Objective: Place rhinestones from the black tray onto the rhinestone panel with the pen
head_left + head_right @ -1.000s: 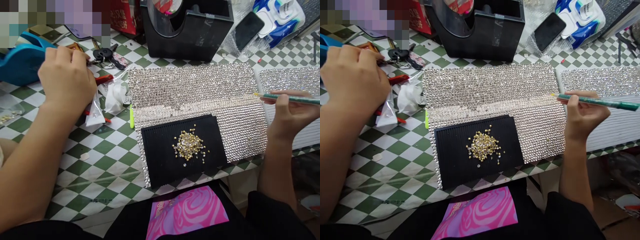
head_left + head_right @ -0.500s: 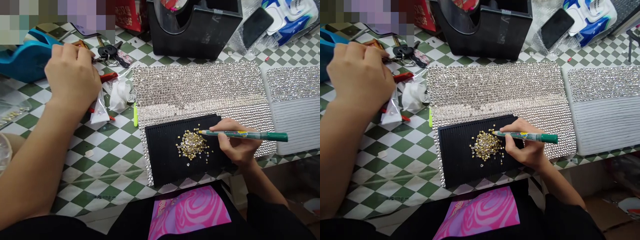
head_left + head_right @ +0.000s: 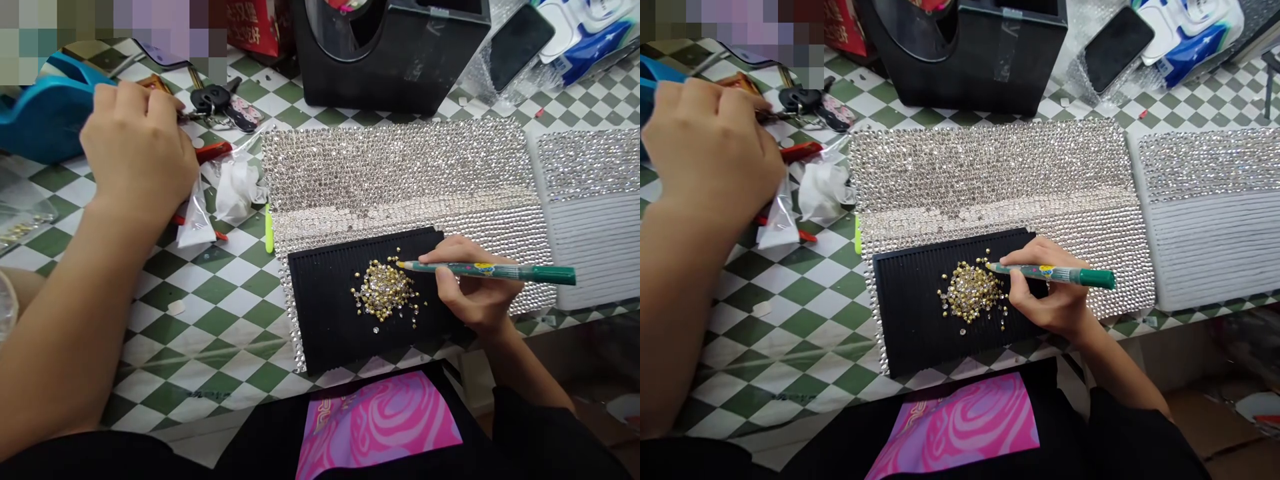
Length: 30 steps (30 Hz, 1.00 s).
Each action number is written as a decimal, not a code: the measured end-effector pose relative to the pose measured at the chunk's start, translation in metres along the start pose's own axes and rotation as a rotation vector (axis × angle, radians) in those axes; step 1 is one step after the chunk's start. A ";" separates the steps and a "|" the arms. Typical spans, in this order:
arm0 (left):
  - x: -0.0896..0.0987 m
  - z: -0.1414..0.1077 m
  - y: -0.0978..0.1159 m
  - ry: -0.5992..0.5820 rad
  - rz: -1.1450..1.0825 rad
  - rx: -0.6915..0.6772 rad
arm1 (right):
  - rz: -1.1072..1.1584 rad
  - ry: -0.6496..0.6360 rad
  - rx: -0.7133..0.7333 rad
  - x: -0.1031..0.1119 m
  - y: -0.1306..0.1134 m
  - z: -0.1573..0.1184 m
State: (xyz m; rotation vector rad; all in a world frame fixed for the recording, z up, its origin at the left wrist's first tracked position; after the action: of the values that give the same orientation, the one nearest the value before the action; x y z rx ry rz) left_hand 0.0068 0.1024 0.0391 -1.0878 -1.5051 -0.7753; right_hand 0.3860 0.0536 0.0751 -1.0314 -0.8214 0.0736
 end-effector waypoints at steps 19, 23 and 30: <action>-0.001 0.001 -0.001 0.058 -0.031 -0.029 | 0.083 0.684 -0.101 0.159 0.113 -0.015; -0.001 0.001 -0.002 0.063 -0.008 -0.032 | 0.067 0.674 -0.176 0.155 0.126 -0.014; -0.002 0.001 -0.004 0.081 -0.028 -0.040 | 0.036 0.633 -0.166 0.147 0.119 -0.009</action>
State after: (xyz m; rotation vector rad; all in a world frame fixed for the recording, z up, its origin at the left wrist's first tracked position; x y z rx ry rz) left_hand 0.0026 0.1011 0.0371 -1.0543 -1.4444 -0.8631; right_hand 0.5326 0.1731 0.0631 -1.1368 -0.2341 -0.2837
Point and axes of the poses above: each hand's wrist, its own z-axis towards the middle knuckle, its own x-axis out of the back of the hand, y = z × x, the point moved 7 cm from there along z, towards the middle knuckle, and after that the axes turned 14 degrees about -y, right-handed, at the moved point
